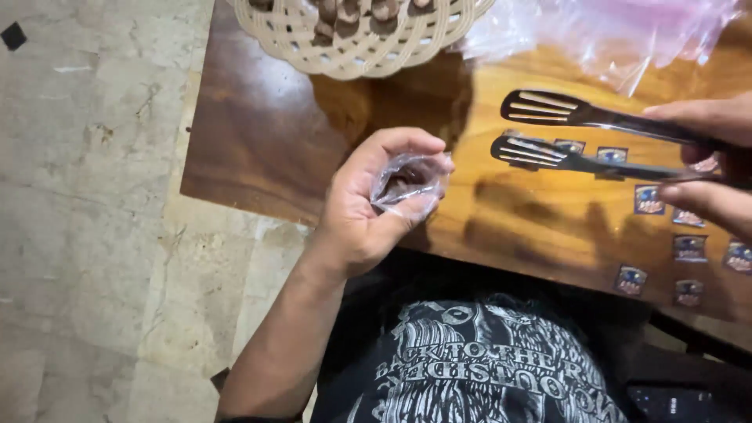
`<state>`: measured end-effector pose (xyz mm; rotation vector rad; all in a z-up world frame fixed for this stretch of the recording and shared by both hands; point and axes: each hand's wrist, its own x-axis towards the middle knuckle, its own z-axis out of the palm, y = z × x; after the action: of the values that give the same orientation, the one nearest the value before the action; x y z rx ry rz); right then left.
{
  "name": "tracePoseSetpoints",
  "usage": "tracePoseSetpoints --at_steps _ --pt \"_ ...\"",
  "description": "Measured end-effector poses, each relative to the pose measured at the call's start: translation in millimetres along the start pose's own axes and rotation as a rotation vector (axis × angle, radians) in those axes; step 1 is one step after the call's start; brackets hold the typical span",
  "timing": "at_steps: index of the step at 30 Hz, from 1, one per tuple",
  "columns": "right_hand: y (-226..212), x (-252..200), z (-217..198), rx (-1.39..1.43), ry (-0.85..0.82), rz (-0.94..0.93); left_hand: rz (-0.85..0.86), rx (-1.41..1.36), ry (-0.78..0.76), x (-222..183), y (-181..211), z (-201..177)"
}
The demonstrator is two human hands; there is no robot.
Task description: Using tongs to transfer small snack items from a basket into plastic bags and then preparing them for sealing.
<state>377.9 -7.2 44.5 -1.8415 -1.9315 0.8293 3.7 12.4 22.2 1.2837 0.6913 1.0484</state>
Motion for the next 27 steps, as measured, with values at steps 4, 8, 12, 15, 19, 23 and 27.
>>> tracePoseSetpoints --at_steps 4,8,12,15,19,23,27 --pt "15.5 0.4 10.3 -0.032 0.098 -0.059 -0.002 0.038 0.017 3.9 -7.8 -3.5" --pt "24.8 9.9 9.7 -0.093 0.053 -0.077 -0.034 0.027 -0.015 5.6 -7.0 -6.5" --pt "62.7 11.0 11.5 0.048 0.014 0.016 -0.066 0.050 -0.013 7.1 -4.2 -6.8" --pt "72.0 10.2 8.9 0.341 -0.069 0.230 -0.086 0.057 -0.013 5.9 -1.6 -6.2" --pt "48.5 31.0 10.2 0.218 -0.111 -0.088 -0.039 0.139 -0.020 5.4 -3.5 -9.5" --pt "-75.9 25.1 3.8 -0.146 -0.080 -0.149 -0.018 0.052 -0.044 4.3 -10.0 -9.9" --pt "-59.9 42.1 -2.8 0.141 -0.201 0.029 -0.049 0.106 -0.032 4.6 -6.1 -10.0"
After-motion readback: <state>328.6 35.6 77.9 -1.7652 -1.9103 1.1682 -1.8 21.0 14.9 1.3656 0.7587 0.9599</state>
